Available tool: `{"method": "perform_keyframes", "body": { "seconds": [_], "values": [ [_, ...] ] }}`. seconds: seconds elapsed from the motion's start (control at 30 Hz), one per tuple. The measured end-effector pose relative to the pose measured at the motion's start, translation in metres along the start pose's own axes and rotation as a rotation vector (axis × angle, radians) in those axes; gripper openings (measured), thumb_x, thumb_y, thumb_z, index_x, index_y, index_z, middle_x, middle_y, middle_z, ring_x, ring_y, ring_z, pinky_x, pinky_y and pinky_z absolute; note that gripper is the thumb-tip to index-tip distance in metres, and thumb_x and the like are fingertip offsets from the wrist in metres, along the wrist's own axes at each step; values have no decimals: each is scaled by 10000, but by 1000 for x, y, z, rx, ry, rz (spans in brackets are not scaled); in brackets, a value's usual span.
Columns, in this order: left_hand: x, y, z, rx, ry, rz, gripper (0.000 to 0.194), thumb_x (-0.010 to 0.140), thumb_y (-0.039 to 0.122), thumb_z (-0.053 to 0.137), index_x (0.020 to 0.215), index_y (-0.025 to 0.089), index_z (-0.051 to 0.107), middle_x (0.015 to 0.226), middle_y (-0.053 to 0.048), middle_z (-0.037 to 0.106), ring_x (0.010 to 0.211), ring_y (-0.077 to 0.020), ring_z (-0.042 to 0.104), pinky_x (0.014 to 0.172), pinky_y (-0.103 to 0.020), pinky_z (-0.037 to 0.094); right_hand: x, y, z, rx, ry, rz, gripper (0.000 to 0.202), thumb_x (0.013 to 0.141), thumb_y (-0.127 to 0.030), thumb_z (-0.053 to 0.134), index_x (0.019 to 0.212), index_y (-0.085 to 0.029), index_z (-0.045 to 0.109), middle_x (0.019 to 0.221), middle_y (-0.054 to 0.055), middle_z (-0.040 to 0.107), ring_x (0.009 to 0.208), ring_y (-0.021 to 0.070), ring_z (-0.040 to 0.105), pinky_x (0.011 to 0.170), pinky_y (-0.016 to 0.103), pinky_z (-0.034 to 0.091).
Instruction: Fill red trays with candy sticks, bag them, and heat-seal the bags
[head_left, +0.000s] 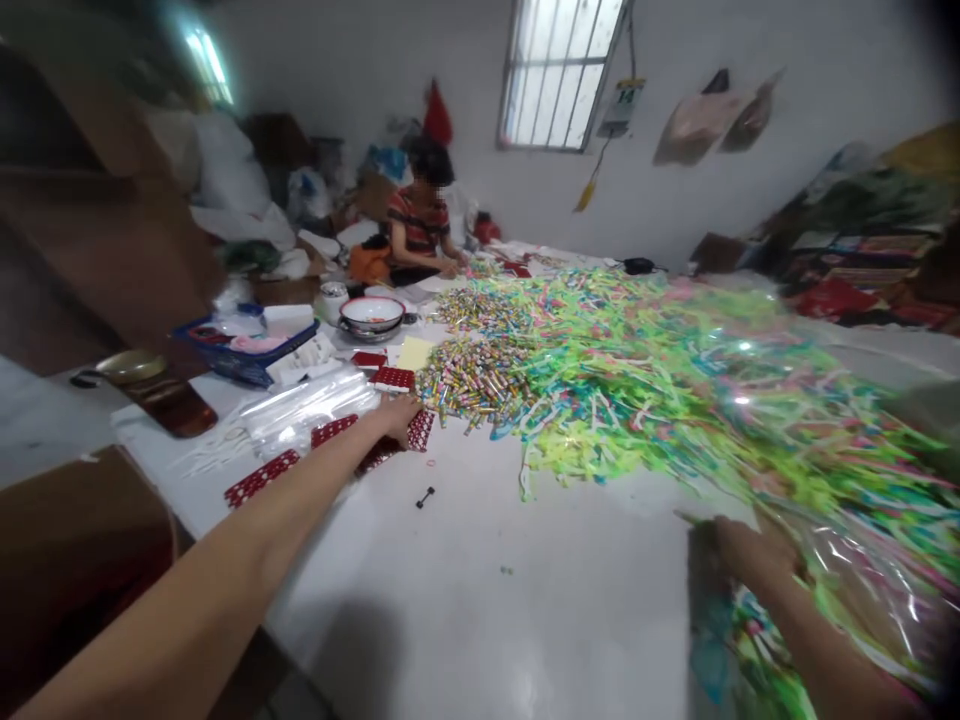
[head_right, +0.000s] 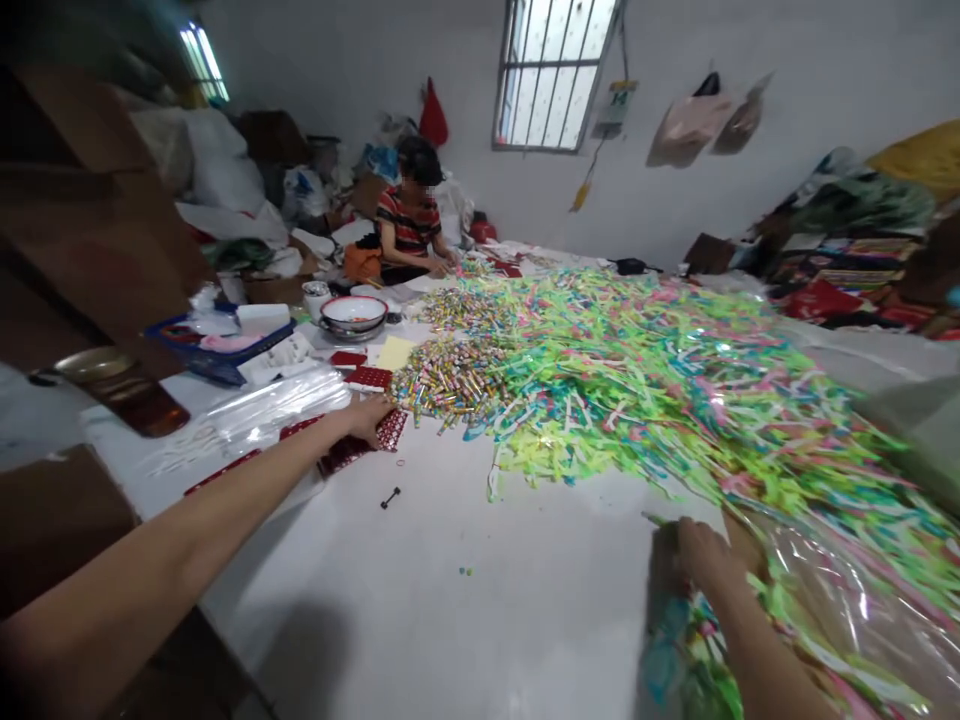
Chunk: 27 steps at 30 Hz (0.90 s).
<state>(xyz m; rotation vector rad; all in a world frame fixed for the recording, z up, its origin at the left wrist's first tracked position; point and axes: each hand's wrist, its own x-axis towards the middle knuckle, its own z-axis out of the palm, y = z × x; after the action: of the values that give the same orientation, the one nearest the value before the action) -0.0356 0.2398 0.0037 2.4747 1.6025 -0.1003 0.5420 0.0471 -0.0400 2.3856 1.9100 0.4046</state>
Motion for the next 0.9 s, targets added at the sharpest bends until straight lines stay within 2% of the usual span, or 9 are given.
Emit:
{"method": "perform_keyframes", "body": {
  "seconds": [0.1,0.23,0.3,0.4,0.5,0.6,0.67,0.77,0.9],
  "values": [
    [-5,-3,-10,-70,54,8,813,444,207,828,1194,117,529,1296,-218,502,1233,-415,405,1039,-576,256,-21,-12,-12,-12,-5,-116,322,707,5,470,823,-215,675,869,137,686,849,278,671,684,340,512],
    [-37,8,-26,-243,96,36,408,715,341,639,1049,111,591,1047,-146,640,1027,-329,569,882,-426,430,-70,-82,-49,54,95,-500,369,745,54,432,944,-182,635,1005,114,663,991,234,614,901,355,489],
    [-59,33,-21,-341,60,98,367,798,438,530,990,135,604,935,-87,668,895,-257,613,758,-332,467,-102,-124,-58,88,96,-680,291,794,35,438,859,-188,613,869,77,650,874,215,617,830,345,514],
    [-95,95,17,-735,-86,174,442,768,545,525,896,129,601,806,-57,670,726,-197,613,624,-277,456,-152,-166,-66,149,138,-802,280,821,30,440,870,-189,608,955,74,645,976,214,599,871,355,502],
    [-137,158,73,-1196,-216,119,508,661,540,639,911,102,581,789,-81,667,688,-196,611,620,-296,463,-193,-172,-79,205,69,-693,289,846,-3,439,1002,-172,613,1149,103,607,1135,224,531,942,371,461],
    [-174,189,109,-1191,-230,89,650,674,499,642,1144,68,517,826,-96,670,731,-218,630,658,-327,477,-222,-163,-101,210,-119,-410,263,883,-62,440,1039,-178,618,1107,102,617,1057,221,561,858,329,470],
    [-189,189,116,-928,-140,129,693,738,452,597,1294,74,427,861,-94,666,782,-236,634,703,-354,476,-234,-161,-113,221,-204,-171,261,907,-113,444,1101,-185,603,1081,95,627,995,212,587,796,294,464],
    [-200,180,109,-555,75,280,495,815,370,527,1247,131,489,1017,-108,627,890,-235,620,774,-364,469,-239,-172,-118,267,-257,101,271,923,-188,462,1174,-189,566,1077,87,640,952,206,613,738,272,446],
    [-204,186,107,-395,103,604,253,892,338,481,1034,162,595,999,-78,607,937,-211,576,834,-352,459,-224,-194,-105,247,-259,183,227,910,-174,448,1090,-138,582,1060,128,637,960,236,613,720,294,431]
  ]
}}
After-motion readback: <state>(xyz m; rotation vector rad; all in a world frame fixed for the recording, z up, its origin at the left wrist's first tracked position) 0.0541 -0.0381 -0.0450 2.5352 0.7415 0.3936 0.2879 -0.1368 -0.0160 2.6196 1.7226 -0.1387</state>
